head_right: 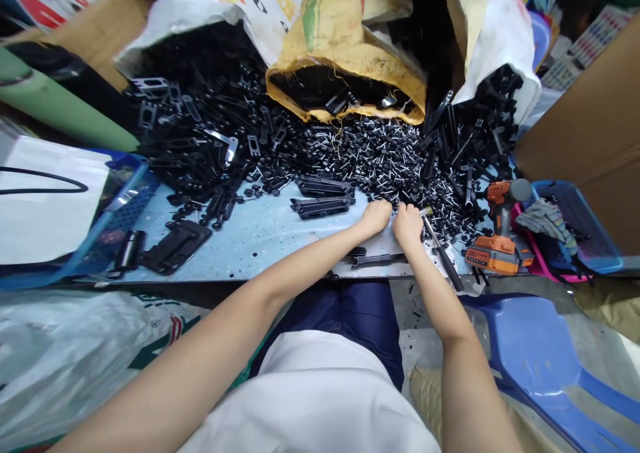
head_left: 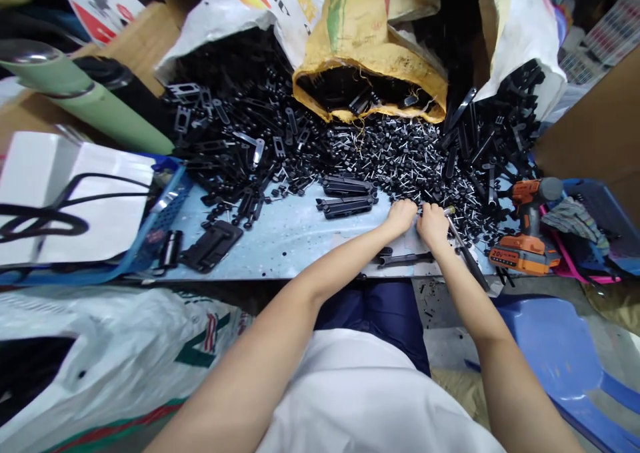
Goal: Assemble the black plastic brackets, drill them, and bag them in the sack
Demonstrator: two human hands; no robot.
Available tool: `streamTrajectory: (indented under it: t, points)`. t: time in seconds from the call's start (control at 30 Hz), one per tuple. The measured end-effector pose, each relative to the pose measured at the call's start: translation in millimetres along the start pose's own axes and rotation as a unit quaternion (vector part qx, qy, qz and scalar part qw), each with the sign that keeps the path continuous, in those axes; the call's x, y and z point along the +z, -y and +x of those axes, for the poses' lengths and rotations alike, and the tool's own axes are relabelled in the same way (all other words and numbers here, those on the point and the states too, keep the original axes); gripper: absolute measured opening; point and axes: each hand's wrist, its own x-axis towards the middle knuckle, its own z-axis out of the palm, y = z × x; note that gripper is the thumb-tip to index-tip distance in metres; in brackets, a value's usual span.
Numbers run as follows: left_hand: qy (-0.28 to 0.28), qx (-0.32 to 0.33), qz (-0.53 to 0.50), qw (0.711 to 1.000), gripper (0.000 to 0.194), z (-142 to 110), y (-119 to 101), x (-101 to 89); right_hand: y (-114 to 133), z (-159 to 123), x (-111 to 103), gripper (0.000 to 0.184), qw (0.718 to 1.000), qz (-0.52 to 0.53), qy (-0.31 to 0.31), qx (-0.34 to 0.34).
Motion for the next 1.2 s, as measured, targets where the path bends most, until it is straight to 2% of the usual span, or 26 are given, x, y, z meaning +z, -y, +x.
streamTrajectory:
  t: [0.07,0.13,0.23,0.3,0.37,0.47,0.63,0.73,0.83,0.87,0.93,1.0,1.07,1.13,1.2]
  points:
    - [-0.011,0.003,0.001,1.000,0.027,-13.5,12.9,-3.0,-6.4,2.2,5.4,0.022,0.999,-0.012,-0.004,-0.031]
    - [-0.039,0.008,-0.006,0.999,0.027,-39.6,37.1,-7.6,-13.8,4.5,10.2,0.020,0.997,-0.014,-0.006,-0.072]
    - [-0.152,-0.008,-0.077,0.985,0.024,-88.2,79.7,-16.4,-20.9,8.6,14.8,0.019,0.995,-0.005,-0.008,-0.103]
    - [-0.185,-0.034,-0.132,0.973,0.024,-118.2,101.5,-21.0,-22.3,10.4,16.3,0.019,0.993,0.002,-0.007,-0.114]
    - [-0.179,-0.049,-0.159,0.970,0.023,-141.7,113.8,-22.6,-22.4,10.4,17.3,0.019,0.992,0.009,-0.007,-0.125]
    - [-0.145,-0.051,-0.141,0.978,0.023,-162.6,117.5,-21.5,-22.6,7.1,19.6,0.020,0.990,0.025,-0.020,-0.140]
    - [-0.066,-0.031,-0.033,0.997,0.025,-170.6,108.0,-29.1,-25.1,0.1,25.3,0.019,0.980,0.116,-0.049,-0.154]
    - [-0.016,-0.021,0.032,0.999,0.031,-169.3,99.7,-36.6,-26.5,-3.4,27.3,0.020,0.972,0.165,-0.026,-0.165]
    - [-0.007,0.024,0.055,0.998,0.032,-168.1,94.5,-32.3,-26.2,-7.8,29.1,0.023,0.960,0.189,-0.009,-0.204]
    - [-0.022,0.038,0.053,0.998,0.029,-168.2,94.2,-27.0,-25.5,-9.2,30.0,0.024,0.957,0.193,-0.009,-0.218]
    - [-0.085,0.048,0.040,0.994,0.022,-169.2,96.2,-11.5,-22.9,-10.5,31.8,0.025,0.953,0.197,-0.010,-0.230]
    - [-0.170,0.043,0.023,0.984,0.022,-171.2,100.2,6.2,-18.5,-8.9,33.2,0.025,0.956,0.197,-0.008,-0.216]
    - [-0.231,0.043,0.012,0.972,0.026,-173.7,104.7,20.7,-12.9,-5.1,33.3,0.025,0.964,0.193,0.002,-0.182]
    - [-0.253,0.050,0.014,0.966,0.027,-175.9,108.5,28.8,-7.2,-2.0,31.9,0.022,0.967,0.204,0.012,-0.155]
    - [-0.252,0.059,0.022,0.966,0.028,-177.5,111.3,30.9,-2.3,-3.7,29.9,0.017,0.950,0.266,0.003,-0.161]
